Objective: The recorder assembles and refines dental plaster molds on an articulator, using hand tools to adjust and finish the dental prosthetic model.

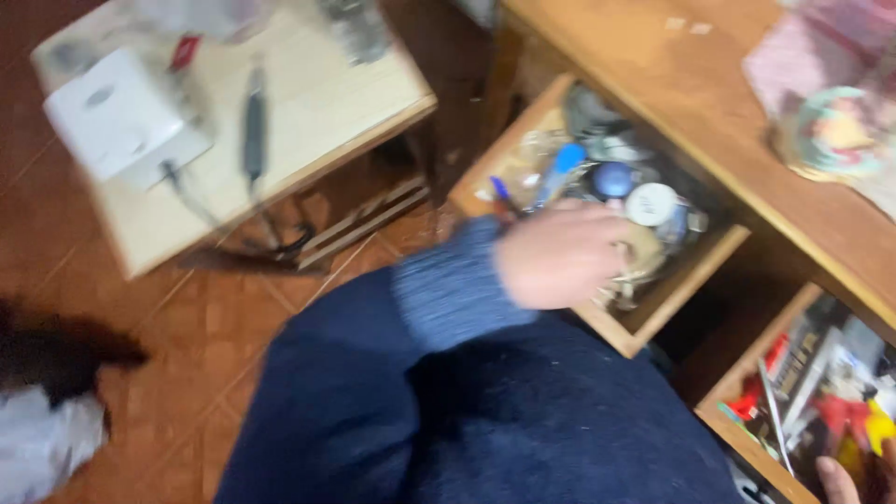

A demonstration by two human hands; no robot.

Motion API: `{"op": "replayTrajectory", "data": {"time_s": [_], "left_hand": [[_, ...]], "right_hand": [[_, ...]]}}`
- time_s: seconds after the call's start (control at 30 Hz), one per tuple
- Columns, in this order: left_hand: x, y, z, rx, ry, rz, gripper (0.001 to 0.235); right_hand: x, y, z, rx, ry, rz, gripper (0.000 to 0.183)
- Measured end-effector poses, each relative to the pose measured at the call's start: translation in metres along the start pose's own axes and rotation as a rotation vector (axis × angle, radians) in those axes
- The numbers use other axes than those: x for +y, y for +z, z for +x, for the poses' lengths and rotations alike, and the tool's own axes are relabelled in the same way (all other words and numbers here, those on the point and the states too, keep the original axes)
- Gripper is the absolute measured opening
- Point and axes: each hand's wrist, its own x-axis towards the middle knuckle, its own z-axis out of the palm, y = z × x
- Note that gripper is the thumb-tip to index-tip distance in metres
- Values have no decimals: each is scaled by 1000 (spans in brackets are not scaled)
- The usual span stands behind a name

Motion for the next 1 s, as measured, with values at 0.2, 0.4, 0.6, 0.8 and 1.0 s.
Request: {"op": "replayTrajectory", "data": {"time_s": [0.2, 0.4, 0.6, 0.8, 1.0], "left_hand": [[4, -52, -69, -355, -147, -336, 16], [-22, -12, -54, -116, -52, -310, 10], [-28, -3, 12, 94, -81, -169, 7], [-48, 12, 66, 194, -149, -132, 8], [-55, 1, 87, 174, -214, -146, 9]], "right_hand": [[-204, -67, 46, 2, -118, -398, 122], [-250, -63, 75, 239, 108, -427, 106], [-232, -52, 122, 454, 223, -531, 110], [-238, -54, 171, 556, 355, -488, 108], [-246, -121, 222, 550, 132, -393, 56]]}}
